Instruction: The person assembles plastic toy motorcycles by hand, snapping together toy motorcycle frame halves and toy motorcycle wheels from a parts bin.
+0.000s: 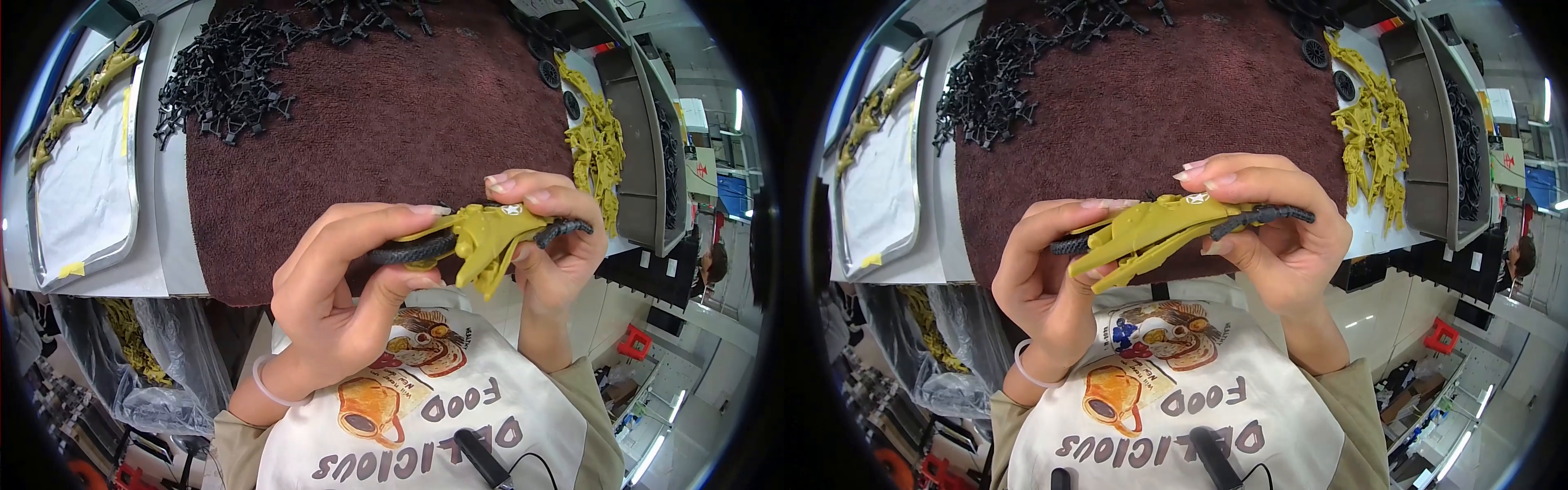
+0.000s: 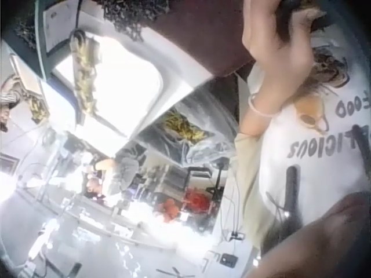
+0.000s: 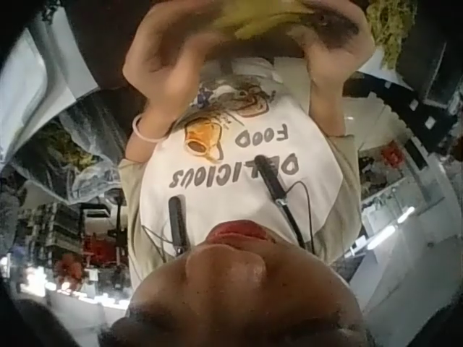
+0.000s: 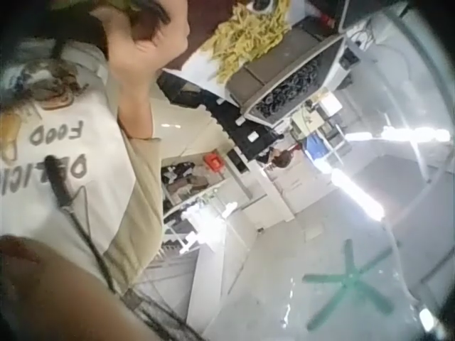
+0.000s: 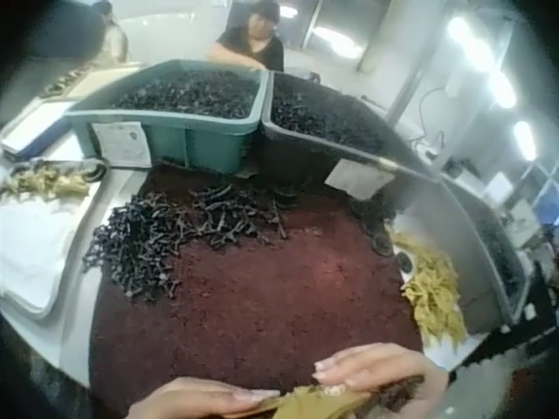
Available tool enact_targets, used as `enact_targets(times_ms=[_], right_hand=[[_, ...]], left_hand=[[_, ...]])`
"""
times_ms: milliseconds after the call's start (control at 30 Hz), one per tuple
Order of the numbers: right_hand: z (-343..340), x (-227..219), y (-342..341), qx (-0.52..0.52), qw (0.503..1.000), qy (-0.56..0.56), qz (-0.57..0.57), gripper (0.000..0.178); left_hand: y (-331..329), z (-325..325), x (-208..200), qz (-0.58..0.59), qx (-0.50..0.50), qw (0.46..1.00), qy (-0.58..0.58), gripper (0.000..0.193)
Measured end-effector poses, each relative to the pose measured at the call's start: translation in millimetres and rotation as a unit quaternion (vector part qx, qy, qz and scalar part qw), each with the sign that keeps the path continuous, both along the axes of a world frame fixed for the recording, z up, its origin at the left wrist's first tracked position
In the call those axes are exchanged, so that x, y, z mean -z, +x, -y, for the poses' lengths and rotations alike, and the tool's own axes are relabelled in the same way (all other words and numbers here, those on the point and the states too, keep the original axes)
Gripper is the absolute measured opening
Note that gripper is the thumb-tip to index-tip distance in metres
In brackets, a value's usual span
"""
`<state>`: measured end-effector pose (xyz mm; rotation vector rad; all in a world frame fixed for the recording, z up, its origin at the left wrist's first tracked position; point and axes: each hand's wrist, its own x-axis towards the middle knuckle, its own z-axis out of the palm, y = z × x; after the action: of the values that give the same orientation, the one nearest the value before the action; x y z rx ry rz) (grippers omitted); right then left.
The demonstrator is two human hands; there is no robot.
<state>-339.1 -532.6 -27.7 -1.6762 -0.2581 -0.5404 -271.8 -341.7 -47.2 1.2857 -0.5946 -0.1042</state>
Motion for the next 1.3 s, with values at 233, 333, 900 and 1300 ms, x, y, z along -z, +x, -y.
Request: enact_targets(times_ms=[233, 333, 900, 1300], right_hand=[[-6, 2, 1, 0.038, 0.999, -0.004, 0.029, 0.036], [-7, 3, 1, 0.061, 0.997, -0.035, 0.035, 0.034], [-7, -5, -2, 0.114, 0.978, -0.162, 0.069, 0.028], [-19, -13, -4, 0.133, 0.980, -0.141, 0.038, 0.033]], left_hand=[[1, -1, -12, -0.143, 0.080, 0.985, -0.060, 0.039], [0, 0, -13, -0.143, 0.092, 0.984, -0.058, 0.039], [3, 4, -11, 0.039, -0.005, 0.999, 0.010, 0.032], [14, 7, -7, 0.126, -0.038, 0.991, 0.038, 0.028]])
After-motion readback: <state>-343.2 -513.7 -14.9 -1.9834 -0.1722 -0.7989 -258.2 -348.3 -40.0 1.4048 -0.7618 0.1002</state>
